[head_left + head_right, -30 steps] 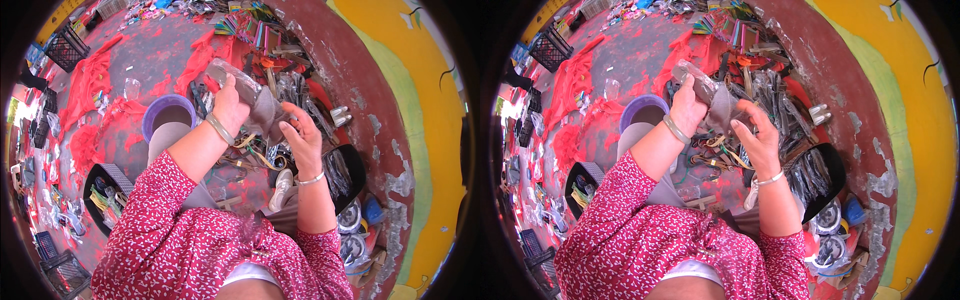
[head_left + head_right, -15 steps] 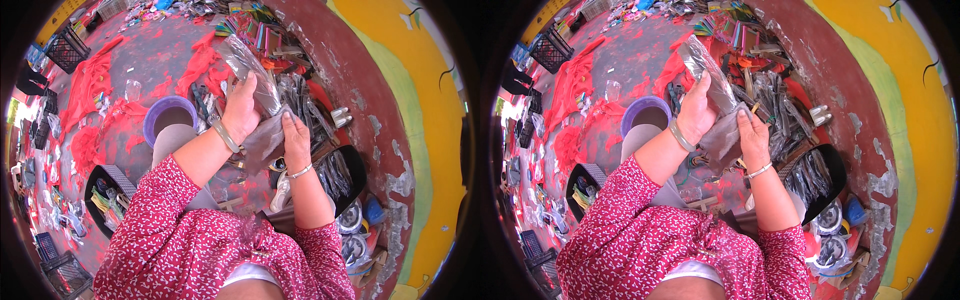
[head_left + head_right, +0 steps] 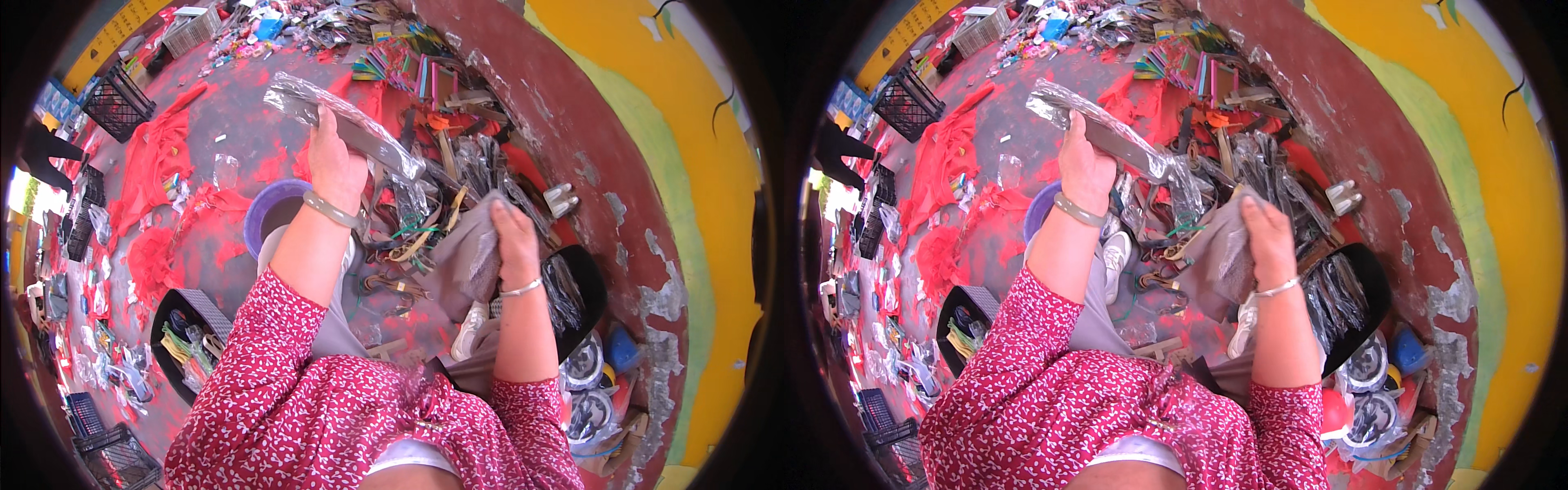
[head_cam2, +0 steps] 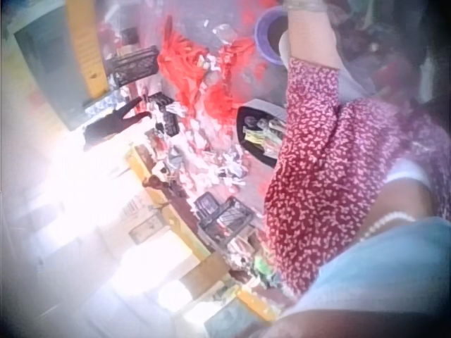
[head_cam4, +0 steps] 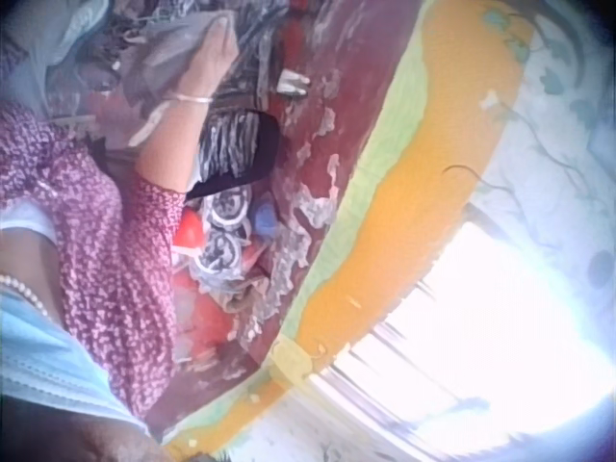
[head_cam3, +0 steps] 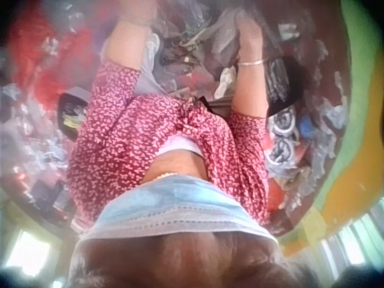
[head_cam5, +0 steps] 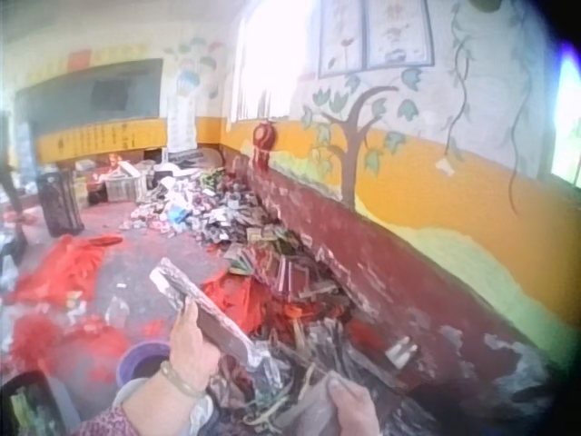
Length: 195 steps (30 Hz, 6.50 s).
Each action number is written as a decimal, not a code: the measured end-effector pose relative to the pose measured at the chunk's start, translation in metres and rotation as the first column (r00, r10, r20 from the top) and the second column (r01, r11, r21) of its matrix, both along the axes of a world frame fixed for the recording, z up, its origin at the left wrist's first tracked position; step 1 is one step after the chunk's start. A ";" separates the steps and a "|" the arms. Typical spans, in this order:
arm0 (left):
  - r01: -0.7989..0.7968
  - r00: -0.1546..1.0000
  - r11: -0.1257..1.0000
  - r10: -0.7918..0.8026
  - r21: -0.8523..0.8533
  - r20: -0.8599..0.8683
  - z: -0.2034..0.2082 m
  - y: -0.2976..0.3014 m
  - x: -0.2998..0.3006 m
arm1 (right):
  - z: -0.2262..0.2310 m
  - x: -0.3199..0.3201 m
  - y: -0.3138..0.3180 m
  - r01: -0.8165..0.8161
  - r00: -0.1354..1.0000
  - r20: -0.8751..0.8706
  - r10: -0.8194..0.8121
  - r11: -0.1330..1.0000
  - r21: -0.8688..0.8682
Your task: The person handles various metal parts and a wrench, wiping them individually with a cloth and placing them into a nearby container.
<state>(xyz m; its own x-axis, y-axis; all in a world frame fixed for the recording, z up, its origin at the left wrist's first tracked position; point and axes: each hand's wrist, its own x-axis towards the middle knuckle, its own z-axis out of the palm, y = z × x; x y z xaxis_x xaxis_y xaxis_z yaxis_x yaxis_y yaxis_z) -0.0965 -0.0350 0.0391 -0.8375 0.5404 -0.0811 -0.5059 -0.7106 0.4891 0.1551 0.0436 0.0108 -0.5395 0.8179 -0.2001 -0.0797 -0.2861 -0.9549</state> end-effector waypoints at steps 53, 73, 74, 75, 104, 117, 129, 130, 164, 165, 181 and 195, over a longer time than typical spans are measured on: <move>0.691 0.076 0.387 -0.879 -0.610 -0.472 -0.024 -0.016 0.102 | 0.022 0.011 0.012 -0.126 0.663 -0.728 -0.178 0.931 -0.342; 0.999 0.054 0.053 -0.997 -0.013 0.057 -0.049 -0.017 0.135 | -0.001 -0.003 0.031 0.331 0.727 -0.551 -0.410 0.912 -0.241; 0.994 0.104 0.101 -0.993 -0.049 0.050 -0.046 -0.017 0.134 | 0.000 -0.003 0.037 0.286 0.715 -0.603 -0.353 0.935 -0.209; 0.985 0.153 0.149 -0.987 -0.086 0.042 -0.044 -0.016 0.134 | 0.001 0.002 0.038 0.285 0.699 -0.620 -0.358 0.934 -0.217; 0.719 0.258 0.490 -0.847 -0.494 -0.465 -0.049 -0.003 0.137 | -0.004 -0.018 0.006 0.513 0.787 -0.430 -0.443 0.857 0.054; 0.826 0.237 0.359 -0.921 -0.435 -0.310 -0.032 -0.011 0.127 | -0.002 0.006 0.032 0.421 0.812 -0.328 -0.482 0.874 -0.242; 0.435 -0.048 0.353 -0.910 -0.829 -0.413 -0.048 -0.015 0.102 | 0.035 0.024 0.027 -0.072 0.992 -0.096 0.087 0.986 0.151; 0.442 -0.040 0.328 -0.923 -0.835 -0.384 -0.042 -0.017 0.103 | 0.031 0.022 0.029 -0.047 0.996 -0.063 0.057 0.988 0.150; 0.615 0.652 0.702 -0.709 -0.358 -0.270 -0.056 0.014 0.115 | -0.007 -0.044 -0.001 0.171 0.935 -0.302 -0.187 0.982 -0.079; 0.639 0.653 0.691 -0.720 -0.338 -0.235 -0.055 0.015 0.114 | -0.006 -0.045 -0.001 0.226 0.941 -0.278 -0.194 0.970 0.089; 0.339 0.859 0.893 -0.422 -0.295 -0.290 -0.040 0.021 0.081 | -0.009 -0.022 0.017 -0.284 0.914 -0.371 0.166 0.914 -0.289; 0.224 0.943 0.945 -0.272 -0.239 -0.193 -0.039 0.017 0.079 | -0.016 -0.051 -0.036 -0.290 0.956 -0.017 0.292 0.941 -0.173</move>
<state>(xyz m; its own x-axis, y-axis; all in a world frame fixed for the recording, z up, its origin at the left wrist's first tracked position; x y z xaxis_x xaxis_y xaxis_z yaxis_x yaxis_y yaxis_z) -0.0179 -0.0183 0.0003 -0.6888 0.7236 -0.0447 -0.5150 -0.4450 0.7326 0.1042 0.0079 -0.0051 -0.7465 0.5782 -0.3293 0.0394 -0.4556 -0.8893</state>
